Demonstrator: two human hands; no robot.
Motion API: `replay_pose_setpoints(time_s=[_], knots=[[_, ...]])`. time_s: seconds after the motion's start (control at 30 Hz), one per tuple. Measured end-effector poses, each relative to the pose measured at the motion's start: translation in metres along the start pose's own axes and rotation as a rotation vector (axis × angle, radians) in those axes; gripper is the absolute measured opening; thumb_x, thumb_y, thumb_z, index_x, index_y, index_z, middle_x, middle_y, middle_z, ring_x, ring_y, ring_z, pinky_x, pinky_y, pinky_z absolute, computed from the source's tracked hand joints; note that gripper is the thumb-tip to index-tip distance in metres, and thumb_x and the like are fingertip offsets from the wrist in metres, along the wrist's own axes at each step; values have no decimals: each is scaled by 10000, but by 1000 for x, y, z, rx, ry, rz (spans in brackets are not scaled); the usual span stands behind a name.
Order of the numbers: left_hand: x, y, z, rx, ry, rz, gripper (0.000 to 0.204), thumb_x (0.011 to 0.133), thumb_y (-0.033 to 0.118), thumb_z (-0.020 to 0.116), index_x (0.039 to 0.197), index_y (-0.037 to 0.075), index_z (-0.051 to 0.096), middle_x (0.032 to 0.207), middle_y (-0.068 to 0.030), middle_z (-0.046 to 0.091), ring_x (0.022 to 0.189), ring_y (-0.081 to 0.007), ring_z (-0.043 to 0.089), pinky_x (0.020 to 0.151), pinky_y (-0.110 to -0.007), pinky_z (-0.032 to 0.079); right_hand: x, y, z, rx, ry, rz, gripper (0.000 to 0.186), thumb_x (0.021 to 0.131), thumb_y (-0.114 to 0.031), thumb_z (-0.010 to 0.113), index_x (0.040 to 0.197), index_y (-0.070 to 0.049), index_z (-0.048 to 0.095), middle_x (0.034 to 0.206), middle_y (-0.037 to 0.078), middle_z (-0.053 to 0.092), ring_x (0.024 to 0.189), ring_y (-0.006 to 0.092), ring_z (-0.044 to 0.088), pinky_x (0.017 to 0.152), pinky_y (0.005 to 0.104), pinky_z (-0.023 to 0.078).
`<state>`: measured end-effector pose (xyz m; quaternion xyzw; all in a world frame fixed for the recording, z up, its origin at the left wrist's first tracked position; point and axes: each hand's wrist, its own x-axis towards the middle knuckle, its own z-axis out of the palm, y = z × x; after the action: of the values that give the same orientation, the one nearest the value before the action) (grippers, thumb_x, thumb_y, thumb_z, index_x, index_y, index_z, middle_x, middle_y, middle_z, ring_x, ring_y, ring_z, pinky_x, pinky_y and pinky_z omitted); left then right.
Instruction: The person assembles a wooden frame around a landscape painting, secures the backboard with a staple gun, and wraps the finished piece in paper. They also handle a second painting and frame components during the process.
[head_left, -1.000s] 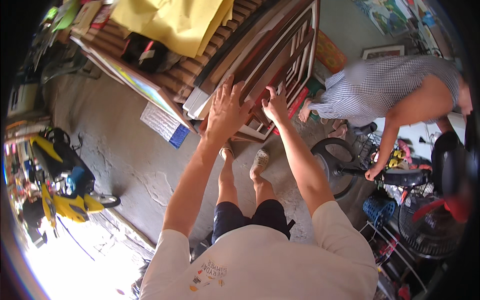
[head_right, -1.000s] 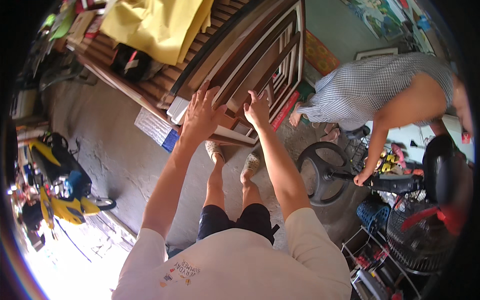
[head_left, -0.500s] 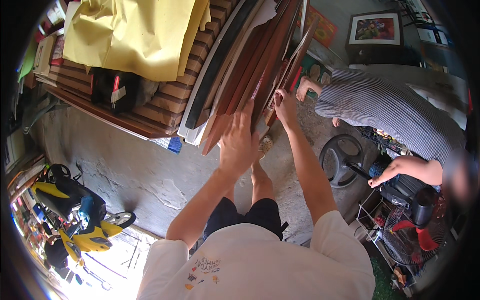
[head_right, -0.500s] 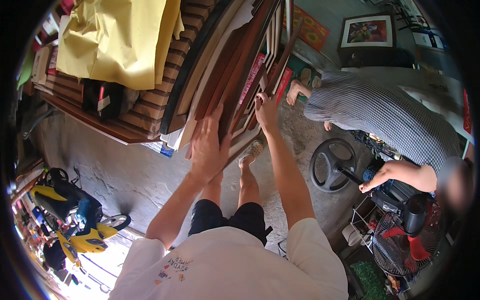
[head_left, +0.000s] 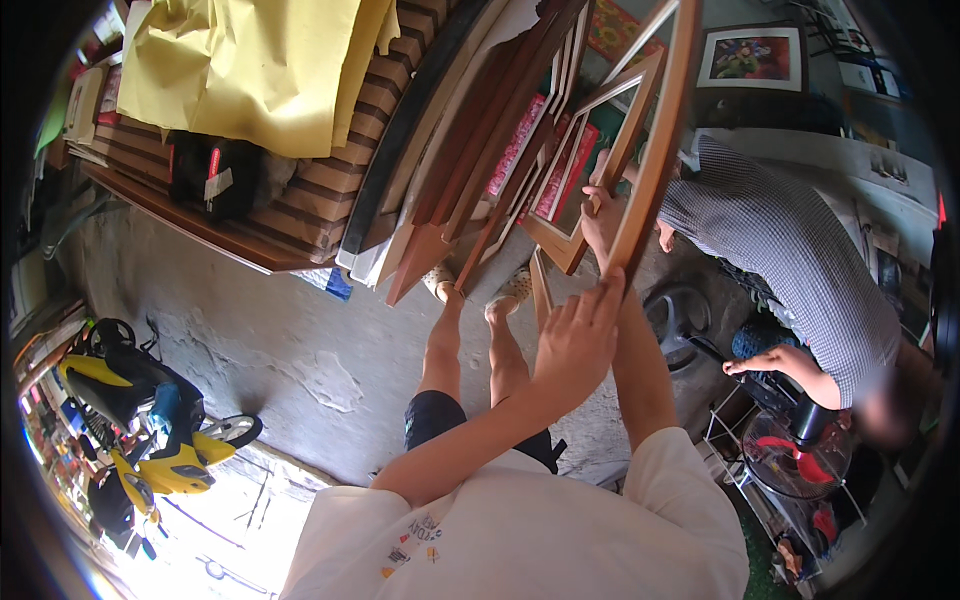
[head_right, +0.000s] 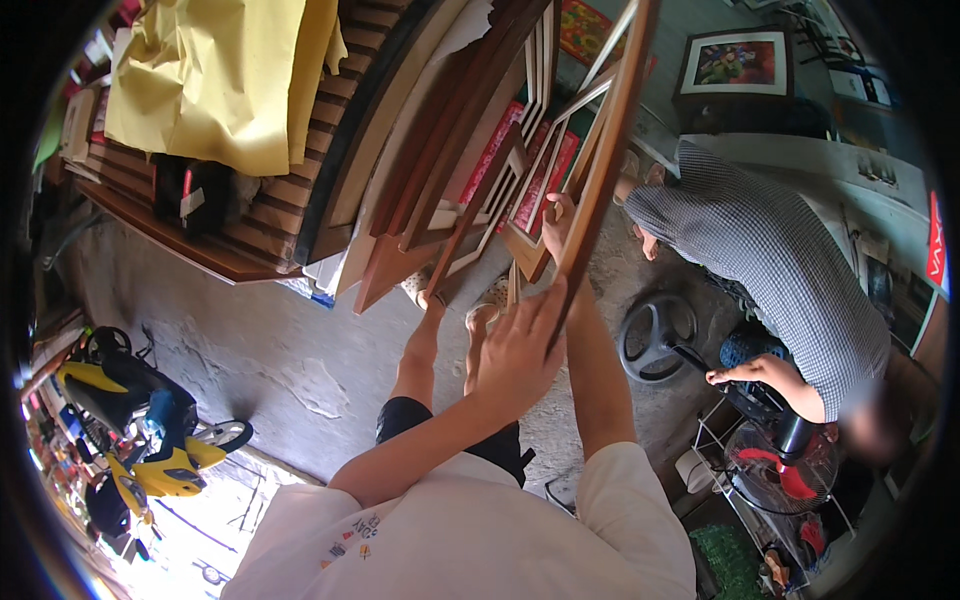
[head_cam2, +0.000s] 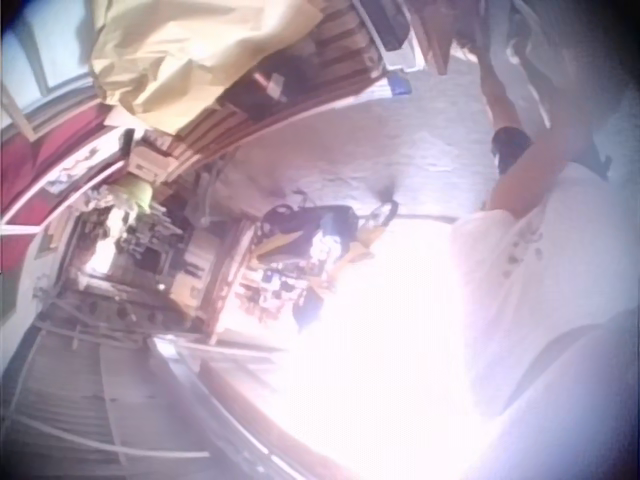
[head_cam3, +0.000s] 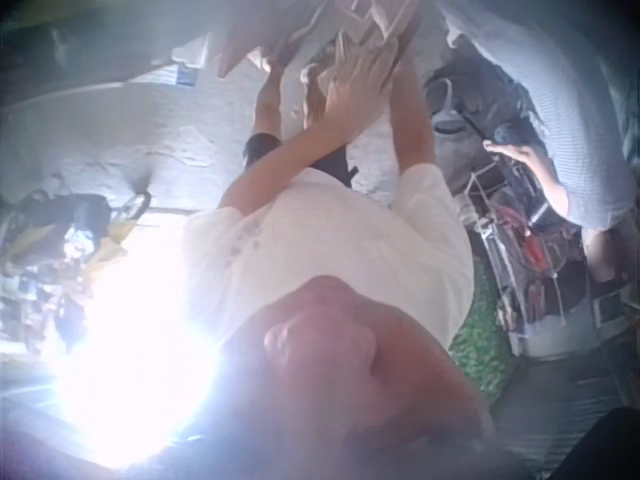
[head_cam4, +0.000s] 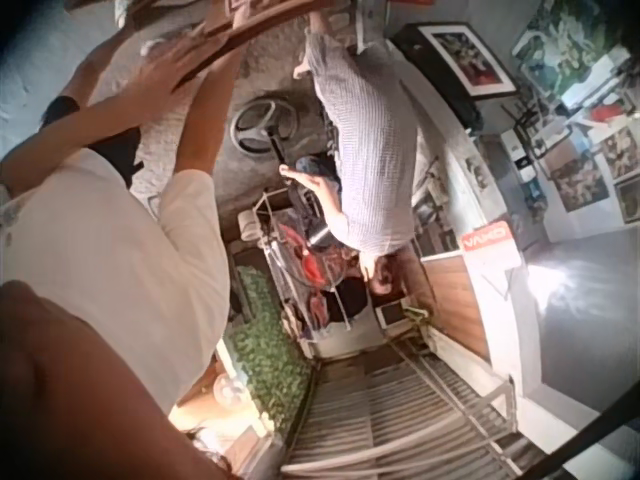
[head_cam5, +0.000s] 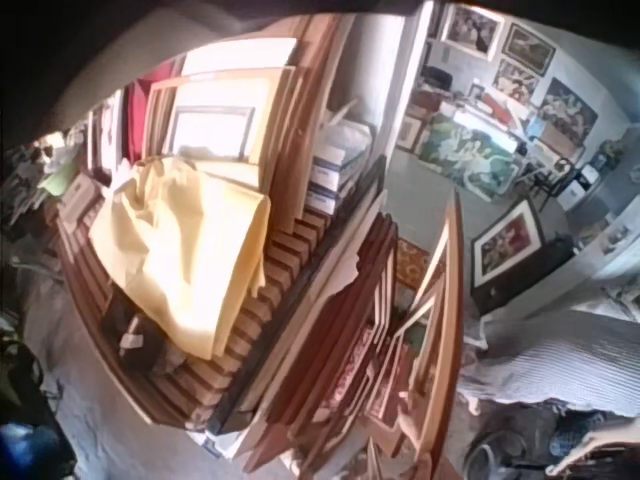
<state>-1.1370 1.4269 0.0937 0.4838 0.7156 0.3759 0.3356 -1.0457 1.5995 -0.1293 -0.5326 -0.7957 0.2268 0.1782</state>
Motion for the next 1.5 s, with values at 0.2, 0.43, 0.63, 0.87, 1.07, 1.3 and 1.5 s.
replay_pose_setpoints(time_s=[0.2, 0.43, 0.63, 0.87, 1.07, 1.3, 1.5], knots=[[-15, 40, 57, 28, -79, 62, 787, 788, 119, 674, 1493, 24, 336, 1304, -142, 517, 1078, -311, 572, 918, -411, 477, 26, 47, -7, 59, -251, 261, 281, 904, -338, 661, 1022, -86, 701, 925, 267, 669, 838, 426, 656, 761, 465, 520], [-24, 72, 104, -45, -115, 132, 828, 780, 144, 695, 1501, 22, 308, 1385, -156, 478, 1113, -332, 561, 991, -419, 445, 28, 91, -47, 93, -494, 463, 334, 976, -358, 610, 1058, -44, 689, 1028, 136, 711, 998, 277, 665, 844, 373, 497], [-10, 17, 99, -174, -129, 21, 599, 774, 200, 751, 1322, 42, 567, 1258, -138, 611, 1112, -342, 585, 1005, -424, 440, 27, 80, -78, 56, -518, 462, 351, 962, -346, 635, 1088, -22, 683, 1098, 177, 698, 1066, 297, 653, 899, 370, 488], [49, -210, 94, 481, 158, -214, 705, 851, 235, 701, 1431, -3, 379, 1373, -254, 454, 1230, -408, 479, 994, -473, 447, 21, 106, -79, 55, -474, 419, 363, 961, -357, 625, 1081, -19, 685, 1102, 209, 690, 1055, 354, 655, 885, 412, 506], [74, -249, 127, 781, 57, -273, 681, 846, 164, 679, 1429, -20, 380, 1272, -183, 505, 1174, -324, 520, 931, -412, 501, 23, 97, -84, 103, -485, 433, 367, 964, -355, 622, 1077, -11, 682, 1087, 220, 691, 1035, 361, 665, 859, 424, 522], [88, -269, 146, 777, 93, -305, 409, 849, 83, 634, 1228, 51, 484, 1175, -155, 537, 1099, -331, 569, 878, -435, 520, 18, 103, -82, 180, -415, 506, 395, 986, -364, 593, 1100, 4, 679, 1054, 205, 702, 993, 279, 667, 858, 380, 501], [77, -304, 173, -31, -62, -567, 575, 778, 135, 649, 1240, 83, 312, 1041, -255, 643, 930, -428, 678, 767, -502, 532, 17, 124, -72, 544, -370, 584, 472, 1019, -410, 525, 1185, 26, 594, 1220, 164, 575, 859, 231, 664, 657, 348, 587]])
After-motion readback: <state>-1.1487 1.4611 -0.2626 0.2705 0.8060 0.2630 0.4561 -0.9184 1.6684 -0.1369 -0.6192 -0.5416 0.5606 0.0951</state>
